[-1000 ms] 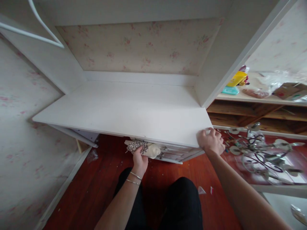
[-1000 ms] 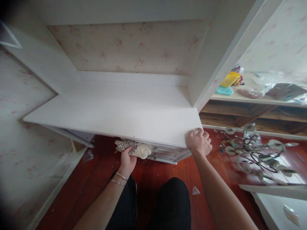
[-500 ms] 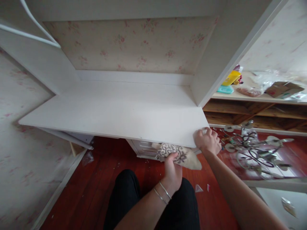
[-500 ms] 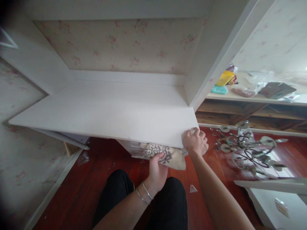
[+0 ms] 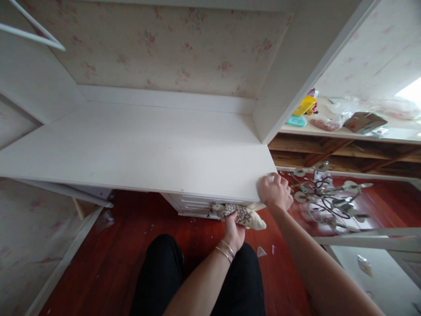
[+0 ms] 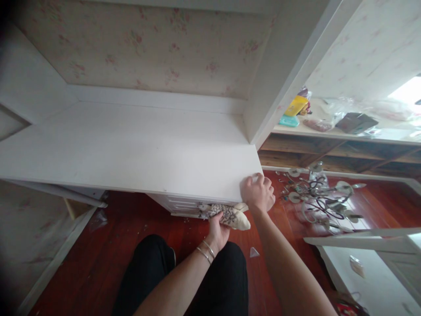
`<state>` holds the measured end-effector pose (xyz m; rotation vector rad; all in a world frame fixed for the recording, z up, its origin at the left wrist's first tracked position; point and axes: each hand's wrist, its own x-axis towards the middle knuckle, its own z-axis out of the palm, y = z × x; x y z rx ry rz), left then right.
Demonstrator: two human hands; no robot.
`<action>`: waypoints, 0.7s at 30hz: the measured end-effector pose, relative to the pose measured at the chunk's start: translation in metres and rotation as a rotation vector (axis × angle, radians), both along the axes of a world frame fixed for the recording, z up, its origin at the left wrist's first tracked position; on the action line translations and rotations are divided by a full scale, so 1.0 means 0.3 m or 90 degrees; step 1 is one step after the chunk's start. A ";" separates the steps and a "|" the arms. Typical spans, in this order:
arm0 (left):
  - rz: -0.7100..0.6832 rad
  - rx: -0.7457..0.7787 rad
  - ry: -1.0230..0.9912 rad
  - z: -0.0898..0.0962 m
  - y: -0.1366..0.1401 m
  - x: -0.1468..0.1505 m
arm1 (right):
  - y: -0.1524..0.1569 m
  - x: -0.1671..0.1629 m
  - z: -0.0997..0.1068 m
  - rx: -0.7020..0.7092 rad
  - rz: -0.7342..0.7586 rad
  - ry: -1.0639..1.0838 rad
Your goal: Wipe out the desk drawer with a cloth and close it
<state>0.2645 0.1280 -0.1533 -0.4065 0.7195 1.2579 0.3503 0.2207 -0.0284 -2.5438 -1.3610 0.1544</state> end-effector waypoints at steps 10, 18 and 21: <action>0.137 -0.037 0.098 -0.082 0.014 -0.362 | 0.000 -0.005 0.012 -0.009 -0.006 0.018; 0.221 0.027 0.165 0.081 -0.031 -0.593 | -0.003 0.001 0.003 -0.014 -0.005 0.022; 0.234 0.099 0.168 0.188 -0.053 -0.596 | -0.005 0.001 0.005 -0.010 0.001 0.019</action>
